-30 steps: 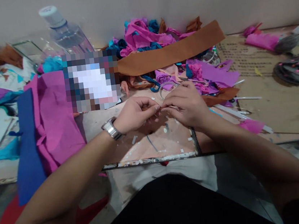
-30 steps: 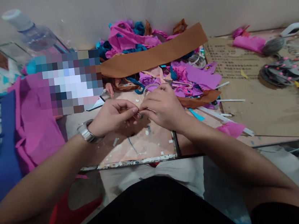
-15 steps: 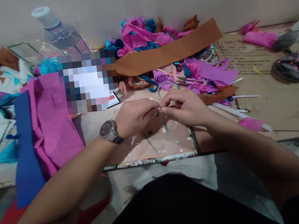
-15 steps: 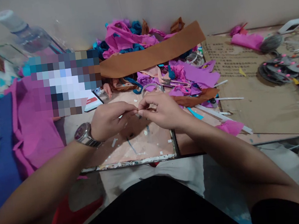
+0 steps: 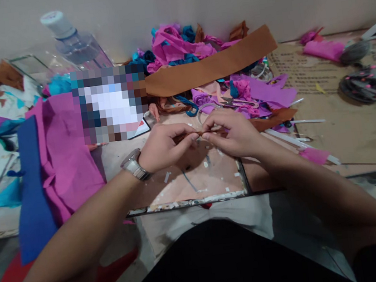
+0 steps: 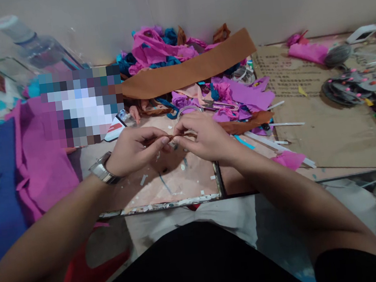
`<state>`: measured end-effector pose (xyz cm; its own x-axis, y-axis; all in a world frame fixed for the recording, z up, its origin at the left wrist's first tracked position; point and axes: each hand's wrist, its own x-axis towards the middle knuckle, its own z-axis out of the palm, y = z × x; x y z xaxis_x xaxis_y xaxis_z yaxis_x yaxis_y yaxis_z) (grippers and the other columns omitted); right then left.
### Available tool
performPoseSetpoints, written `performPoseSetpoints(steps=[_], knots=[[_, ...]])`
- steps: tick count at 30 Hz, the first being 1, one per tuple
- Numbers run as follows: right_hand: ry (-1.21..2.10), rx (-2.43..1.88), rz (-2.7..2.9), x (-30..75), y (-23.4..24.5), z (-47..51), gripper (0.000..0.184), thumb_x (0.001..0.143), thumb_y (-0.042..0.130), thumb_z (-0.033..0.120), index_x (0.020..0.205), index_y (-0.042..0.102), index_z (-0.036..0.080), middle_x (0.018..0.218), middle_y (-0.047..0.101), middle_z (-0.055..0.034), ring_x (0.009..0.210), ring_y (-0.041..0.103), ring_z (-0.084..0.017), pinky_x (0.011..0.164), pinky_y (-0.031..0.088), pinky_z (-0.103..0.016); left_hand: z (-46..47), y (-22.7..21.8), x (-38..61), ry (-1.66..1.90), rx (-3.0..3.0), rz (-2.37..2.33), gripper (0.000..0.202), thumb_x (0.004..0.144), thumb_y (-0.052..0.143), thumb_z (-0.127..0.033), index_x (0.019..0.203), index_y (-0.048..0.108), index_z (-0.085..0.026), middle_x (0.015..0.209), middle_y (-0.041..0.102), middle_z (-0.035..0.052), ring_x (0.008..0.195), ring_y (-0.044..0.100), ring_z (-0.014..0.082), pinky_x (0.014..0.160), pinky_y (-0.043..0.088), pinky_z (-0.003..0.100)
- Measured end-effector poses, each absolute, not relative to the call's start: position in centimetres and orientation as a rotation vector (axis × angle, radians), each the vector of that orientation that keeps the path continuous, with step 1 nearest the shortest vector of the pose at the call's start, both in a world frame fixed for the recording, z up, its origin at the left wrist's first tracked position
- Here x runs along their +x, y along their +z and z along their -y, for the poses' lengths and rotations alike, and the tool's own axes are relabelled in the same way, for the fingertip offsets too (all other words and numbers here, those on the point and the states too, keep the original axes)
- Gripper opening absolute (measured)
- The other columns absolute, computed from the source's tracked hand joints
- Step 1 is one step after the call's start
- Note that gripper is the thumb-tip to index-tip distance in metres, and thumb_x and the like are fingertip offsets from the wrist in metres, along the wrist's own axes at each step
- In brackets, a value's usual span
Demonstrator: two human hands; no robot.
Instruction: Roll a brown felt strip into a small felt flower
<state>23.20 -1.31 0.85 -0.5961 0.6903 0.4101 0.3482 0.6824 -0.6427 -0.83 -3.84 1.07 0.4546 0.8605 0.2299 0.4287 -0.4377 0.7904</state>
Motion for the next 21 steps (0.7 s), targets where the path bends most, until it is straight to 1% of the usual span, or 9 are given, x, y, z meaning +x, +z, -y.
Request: performPoseSetpoints(steps=[3, 5, 8, 10, 13, 17, 21], knots=[[0.488, -0.785, 2.365, 23.52, 0.71, 1.12, 0.015, 0.099, 0.070, 0.038, 0.101, 0.076, 0.024, 0.100, 0.078, -0.0044, 0.100, 0.066, -0.024, 0.096, 0.040, -0.042, 3.67, 0.85, -0.74, 0.765, 2.002, -1.091, 0.031, 0.100, 0.063, -0.044, 0.098, 0.081, -0.019, 0.085, 0.082, 0.0036, 0.076, 0.075, 0.0156, 0.070, 0.055, 0.023], [0.406, -0.803, 2.412, 23.66, 0.60, 1.04, 0.016, 0.101, 0.067, 0.037, 0.099, 0.078, 0.026, 0.100, 0.080, -0.0038, 0.103, 0.067, -0.025, 0.098, 0.037, -0.045, 3.59, 0.70, -0.66, 0.722, 1.975, -1.085, 0.031, 0.100, 0.064, -0.045, 0.099, 0.081, -0.019, 0.088, 0.083, 0.0040, 0.078, 0.076, 0.0167, 0.070, 0.056, 0.024], [0.380, -0.829, 2.419, 23.76, 0.44, 0.98, 0.018, 0.102, 0.065, 0.036, 0.097, 0.079, 0.026, 0.098, 0.080, -0.0036, 0.101, 0.067, -0.025, 0.096, 0.037, -0.044, 3.48, 0.57, -0.61, 0.703, 1.915, -1.072, 0.033, 0.100, 0.063, -0.046, 0.100, 0.081, -0.019, 0.089, 0.083, 0.0046, 0.076, 0.075, 0.0169, 0.068, 0.057, 0.024], [0.366, -0.843, 2.429, 23.77, 0.33, 0.97, 0.018, 0.101, 0.066, 0.038, 0.100, 0.079, 0.025, 0.098, 0.081, -0.0037, 0.101, 0.067, -0.025, 0.095, 0.037, -0.044, 3.42, 0.53, -0.62, 0.703, 1.902, -1.076, 0.033, 0.101, 0.062, -0.045, 0.100, 0.081, -0.018, 0.088, 0.083, 0.0042, 0.072, 0.074, 0.0153, 0.065, 0.055, 0.023], [0.294, -0.849, 2.468, 23.69, 0.16, 1.00, 0.019, 0.101, 0.068, 0.040, 0.105, 0.079, 0.026, 0.102, 0.082, -0.0035, 0.103, 0.067, -0.026, 0.097, 0.033, -0.046, 3.36, 0.46, -0.62, 0.668, 1.932, -1.087, 0.033, 0.101, 0.062, -0.044, 0.099, 0.082, -0.019, 0.086, 0.083, 0.0036, 0.067, 0.072, 0.0139, 0.062, 0.054, 0.022], [0.275, -0.839, 2.490, 23.65, 0.06, 1.00, 0.022, 0.105, 0.062, 0.036, 0.096, 0.079, 0.025, 0.095, 0.081, -0.0023, 0.095, 0.066, -0.024, 0.096, 0.033, -0.046, 3.24, 0.46, -0.61, 0.630, 1.923, -1.071, 0.032, 0.101, 0.063, -0.045, 0.102, 0.083, -0.020, 0.089, 0.083, 0.0039, 0.075, 0.076, 0.0162, 0.066, 0.057, 0.023], [0.301, -0.828, 2.455, 23.72, 0.12, 0.93, 0.021, 0.103, 0.064, 0.036, 0.094, 0.077, 0.022, 0.090, 0.080, -0.0035, 0.091, 0.067, -0.024, 0.090, 0.036, -0.043, 3.14, 0.59, -0.73, 0.623, 1.905, -1.051, 0.033, 0.102, 0.061, -0.045, 0.101, 0.082, -0.020, 0.089, 0.084, 0.0048, 0.080, 0.078, 0.0175, 0.069, 0.059, 0.024]])
